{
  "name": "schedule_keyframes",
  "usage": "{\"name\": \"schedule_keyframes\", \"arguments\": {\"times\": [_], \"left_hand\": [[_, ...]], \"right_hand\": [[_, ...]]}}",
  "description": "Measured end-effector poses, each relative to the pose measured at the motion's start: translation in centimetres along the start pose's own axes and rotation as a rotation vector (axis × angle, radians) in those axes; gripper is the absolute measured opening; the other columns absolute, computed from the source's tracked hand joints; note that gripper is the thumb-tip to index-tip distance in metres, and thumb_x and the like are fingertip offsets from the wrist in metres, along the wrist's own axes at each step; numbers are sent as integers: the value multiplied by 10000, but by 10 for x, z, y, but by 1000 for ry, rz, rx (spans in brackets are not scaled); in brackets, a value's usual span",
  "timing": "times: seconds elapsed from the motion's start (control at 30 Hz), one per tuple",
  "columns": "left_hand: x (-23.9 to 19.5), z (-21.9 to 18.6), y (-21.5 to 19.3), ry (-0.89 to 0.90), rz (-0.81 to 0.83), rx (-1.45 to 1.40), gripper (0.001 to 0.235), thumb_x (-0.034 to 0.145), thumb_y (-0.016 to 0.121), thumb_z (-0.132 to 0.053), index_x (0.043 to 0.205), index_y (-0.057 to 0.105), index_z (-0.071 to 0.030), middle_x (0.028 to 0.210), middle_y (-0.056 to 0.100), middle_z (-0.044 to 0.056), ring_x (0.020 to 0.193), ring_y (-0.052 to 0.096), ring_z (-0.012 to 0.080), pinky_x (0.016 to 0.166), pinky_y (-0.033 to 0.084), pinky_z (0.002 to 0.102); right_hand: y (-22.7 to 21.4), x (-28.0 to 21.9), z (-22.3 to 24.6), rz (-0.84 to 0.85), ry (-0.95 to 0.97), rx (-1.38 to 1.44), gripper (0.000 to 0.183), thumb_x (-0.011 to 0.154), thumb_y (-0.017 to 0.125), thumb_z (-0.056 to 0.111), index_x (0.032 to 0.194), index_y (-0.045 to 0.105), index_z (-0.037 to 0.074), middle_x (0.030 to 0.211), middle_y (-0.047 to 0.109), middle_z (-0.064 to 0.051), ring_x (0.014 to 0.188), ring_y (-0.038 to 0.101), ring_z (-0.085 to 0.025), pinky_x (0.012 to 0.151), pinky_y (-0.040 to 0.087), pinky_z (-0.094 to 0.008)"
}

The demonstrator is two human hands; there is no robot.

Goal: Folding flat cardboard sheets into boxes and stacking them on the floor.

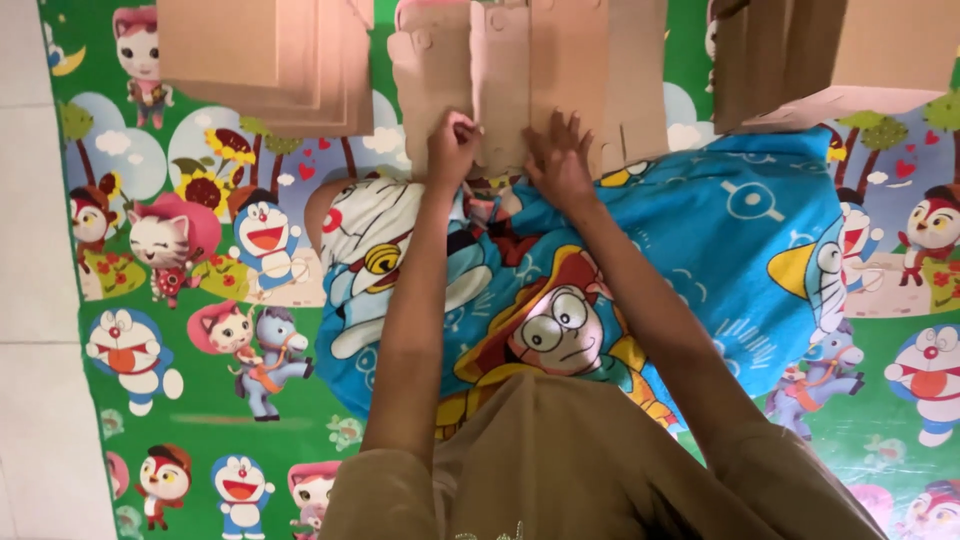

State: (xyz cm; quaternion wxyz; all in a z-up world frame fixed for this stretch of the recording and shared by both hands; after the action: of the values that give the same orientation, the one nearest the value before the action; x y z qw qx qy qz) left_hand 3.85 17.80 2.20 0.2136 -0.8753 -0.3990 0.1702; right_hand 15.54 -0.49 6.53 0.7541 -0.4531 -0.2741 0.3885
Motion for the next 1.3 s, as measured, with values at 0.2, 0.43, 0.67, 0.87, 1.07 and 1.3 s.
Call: {"name": "schedule_keyframes", "arguments": {"times": [0.2, 0.43, 0.67, 0.87, 1.07, 1.3], "left_hand": [[-13, -75, 25, 315, 154, 171, 600, 916, 669, -35, 1449, 405, -122, 1386, 505, 212, 1045, 679, 489, 818, 624, 561], [39, -37, 65, 164, 305, 560, 843, 914, 816, -119, 1596, 340, -249, 1506, 407, 187, 1180, 670, 445, 978, 597, 575], [118, 11, 97, -31, 465, 815, 1272, 795, 939, -142, 1660, 35, -376, 1392, 497, 184, 1169, 701, 425, 976, 573, 554], [71, -33, 70, -5, 346, 776, 1034, 783, 965, -245, 1596, 343, -389, 1353, 481, 221, 1185, 659, 449, 910, 616, 549], [1, -44, 57, 28, 27, 519, 648, 989, 740, -333, 1442, 493, 58, 1157, 643, 349, 1118, 635, 476, 986, 516, 572], [33, 24, 81, -184, 199, 89, 625, 905, 744, -401, 1392, 570, -49, 1293, 671, 256, 1251, 646, 438, 1026, 528, 592]], "right_hand": [[1, 0, 0, -16, 3, -10, 507, 927, 616, 310, 1432, 617, 258, 1543, 385, -312, 1432, 282, -628, 1054, 297, -848], [4, 1, -3, 23, 15, -2, 527, 940, 620, 300, 1464, 576, 264, 1582, 335, -297, 1467, 222, -609, 1099, 269, -819], [13, 3, 1, 24, 34, -68, 650, 907, 675, 308, 1533, 502, 280, 1621, 274, -310, 1489, 178, -603, 1122, 228, -817], [11, 6, 2, 30, 55, -9, 614, 942, 649, 291, 1535, 495, 265, 1628, 257, -304, 1494, 167, -601, 1123, 205, -822], [23, 15, -19, -33, 115, -113, 604, 934, 712, 358, 1422, 527, 55, 1468, 454, -236, 1388, 408, -519, 1050, 401, -751], [31, 42, -21, 1, 243, -296, 664, 971, 624, 457, 1513, 441, 120, 1412, 455, -173, 1265, 466, -509, 951, 505, -684]]}}
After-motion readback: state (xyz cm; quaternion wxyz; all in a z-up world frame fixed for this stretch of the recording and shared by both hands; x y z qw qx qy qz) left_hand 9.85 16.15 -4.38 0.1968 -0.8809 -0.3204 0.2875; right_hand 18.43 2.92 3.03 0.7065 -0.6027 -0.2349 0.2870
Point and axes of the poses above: each hand's wrist, its own x-axis towards the middle knuckle, its own y-axis out of the palm, z = x × y, the point moved 8 cm from there along x, towards the middle knuckle
